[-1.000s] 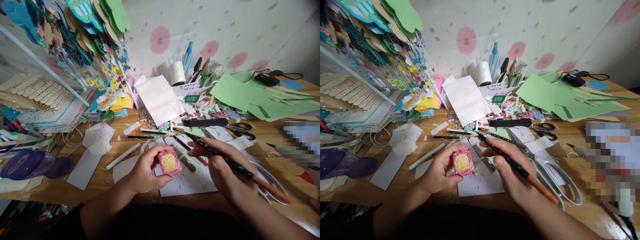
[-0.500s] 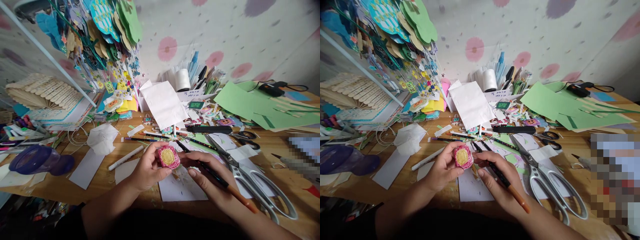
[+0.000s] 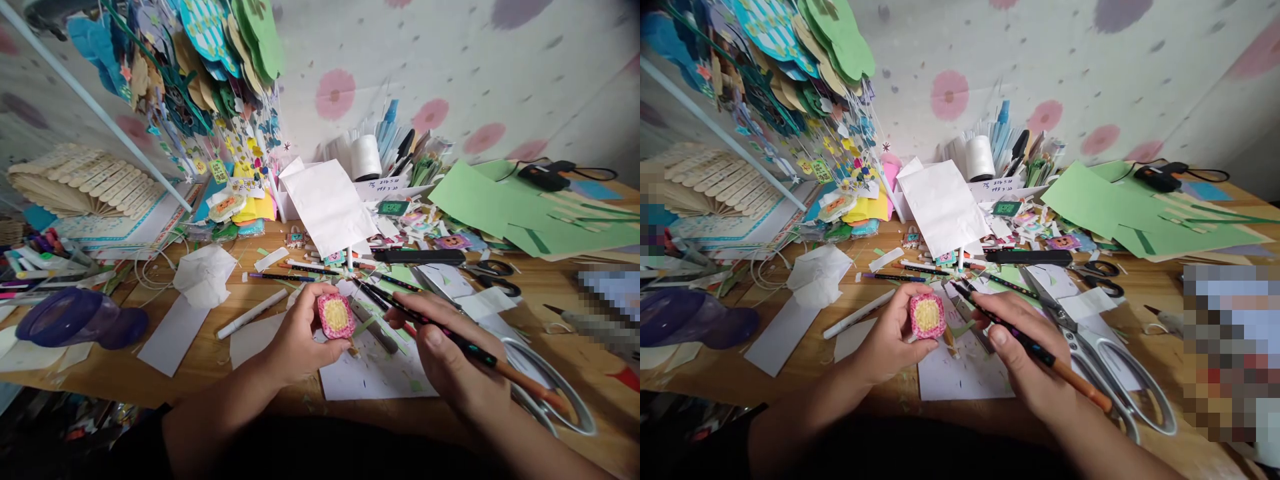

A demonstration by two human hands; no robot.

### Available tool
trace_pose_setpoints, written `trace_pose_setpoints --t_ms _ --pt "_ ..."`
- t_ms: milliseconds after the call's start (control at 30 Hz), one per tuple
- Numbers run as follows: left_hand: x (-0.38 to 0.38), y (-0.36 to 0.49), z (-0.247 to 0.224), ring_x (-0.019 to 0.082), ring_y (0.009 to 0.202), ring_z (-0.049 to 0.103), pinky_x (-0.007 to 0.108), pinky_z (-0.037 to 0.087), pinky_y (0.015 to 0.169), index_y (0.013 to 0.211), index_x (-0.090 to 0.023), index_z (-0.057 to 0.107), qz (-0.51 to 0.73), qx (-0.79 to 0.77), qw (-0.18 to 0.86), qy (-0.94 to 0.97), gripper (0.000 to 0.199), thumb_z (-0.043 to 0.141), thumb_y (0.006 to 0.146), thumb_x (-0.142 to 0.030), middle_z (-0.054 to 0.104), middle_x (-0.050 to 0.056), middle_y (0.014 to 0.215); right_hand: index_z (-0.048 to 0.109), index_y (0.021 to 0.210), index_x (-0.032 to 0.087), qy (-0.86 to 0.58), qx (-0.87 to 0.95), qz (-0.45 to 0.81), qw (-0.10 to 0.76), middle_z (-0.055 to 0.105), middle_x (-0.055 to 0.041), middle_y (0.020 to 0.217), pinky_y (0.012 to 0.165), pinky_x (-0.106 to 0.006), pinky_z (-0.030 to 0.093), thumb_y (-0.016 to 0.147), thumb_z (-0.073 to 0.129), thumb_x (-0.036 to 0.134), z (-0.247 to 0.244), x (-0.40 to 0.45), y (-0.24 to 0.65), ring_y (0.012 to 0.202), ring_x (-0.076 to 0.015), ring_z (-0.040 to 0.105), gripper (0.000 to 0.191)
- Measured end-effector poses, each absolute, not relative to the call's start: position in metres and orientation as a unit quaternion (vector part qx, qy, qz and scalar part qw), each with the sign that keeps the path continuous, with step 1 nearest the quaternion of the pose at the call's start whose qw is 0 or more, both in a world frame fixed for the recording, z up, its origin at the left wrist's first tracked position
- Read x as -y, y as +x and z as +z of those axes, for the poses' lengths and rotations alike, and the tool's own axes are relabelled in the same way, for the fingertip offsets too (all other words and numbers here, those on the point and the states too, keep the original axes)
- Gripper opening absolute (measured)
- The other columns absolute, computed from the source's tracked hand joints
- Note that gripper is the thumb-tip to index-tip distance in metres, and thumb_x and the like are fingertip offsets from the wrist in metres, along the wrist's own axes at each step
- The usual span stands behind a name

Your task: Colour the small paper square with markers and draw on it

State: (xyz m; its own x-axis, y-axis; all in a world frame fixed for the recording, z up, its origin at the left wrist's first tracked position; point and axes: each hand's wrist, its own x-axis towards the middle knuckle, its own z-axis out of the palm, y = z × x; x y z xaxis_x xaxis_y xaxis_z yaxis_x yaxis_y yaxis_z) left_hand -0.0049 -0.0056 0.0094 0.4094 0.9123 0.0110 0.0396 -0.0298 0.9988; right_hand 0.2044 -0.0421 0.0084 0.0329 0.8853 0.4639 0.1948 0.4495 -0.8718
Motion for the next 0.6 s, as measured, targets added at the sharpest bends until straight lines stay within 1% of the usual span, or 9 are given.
trace_pose_setpoints --t_ms 100,167,233,400,600 --pt "0.0049 -0.0050 0.0072 0.013 0.081 0.053 0.025 0.045 0.073 0.114 -0.023 0.043 0.367 -0.392 0.550 0.640 0.058 0.069 0.065 -0.005 0.053 0.001 0.098 0.071 0.102 0.027 -0.430 0.647 0.259 0.574 0.071 -0.0057 0.087 0.065 -0.031 0.055 0.088 0.057 0.029 0.0115 0.0398 0.2061 0.081 -0.0205 0.067 0.020" --pt "0.0052 -0.0047 0.0072 0.014 0.082 0.053 0.025 0.045 0.074 0.113 -0.023 0.041 0.362 -0.384 0.555 0.643 0.057 0.067 0.066 -0.004 0.053 0.002 0.099 0.070 0.095 0.026 -0.449 0.647 0.244 0.566 0.070 -0.0037 0.078 0.059 -0.028 0.054 0.087 0.059 0.027 0.0131 0.0387 0.2053 0.072 -0.0182 0.066 0.014" --pt "0.0057 -0.0045 0.0081 0.013 0.082 0.053 0.025 0.044 0.074 0.113 -0.023 0.039 0.355 -0.375 0.565 0.644 0.057 0.066 0.067 -0.004 0.054 0.002 0.100 0.068 0.090 0.024 -0.468 0.637 0.238 0.564 0.068 -0.0030 0.076 0.055 -0.026 0.053 0.086 0.061 0.026 0.0126 0.0382 0.2044 0.067 -0.0170 0.065 0.009" --pt "0.0065 -0.0048 0.0103 0.011 0.079 0.051 0.022 0.043 0.071 0.113 -0.024 0.038 0.341 -0.369 0.556 0.663 0.057 0.064 0.068 -0.002 0.051 0.000 0.098 0.063 0.087 0.022 -0.468 0.646 0.219 0.562 0.066 -0.0035 0.078 0.061 -0.026 0.054 0.084 0.061 0.022 0.0087 0.0384 0.2030 0.072 -0.0172 0.065 0.004" --pt "0.0065 -0.0057 0.0102 0.012 0.084 0.052 0.022 0.043 0.075 0.114 -0.026 0.039 0.341 -0.359 0.530 0.688 0.057 0.063 0.068 -0.001 0.050 -0.001 0.100 0.062 0.092 0.023 -0.448 0.680 0.222 0.537 0.068 -0.0017 0.081 0.064 -0.022 0.054 0.083 0.062 0.018 0.0123 0.0372 0.2007 0.074 -0.0148 0.066 0.010"
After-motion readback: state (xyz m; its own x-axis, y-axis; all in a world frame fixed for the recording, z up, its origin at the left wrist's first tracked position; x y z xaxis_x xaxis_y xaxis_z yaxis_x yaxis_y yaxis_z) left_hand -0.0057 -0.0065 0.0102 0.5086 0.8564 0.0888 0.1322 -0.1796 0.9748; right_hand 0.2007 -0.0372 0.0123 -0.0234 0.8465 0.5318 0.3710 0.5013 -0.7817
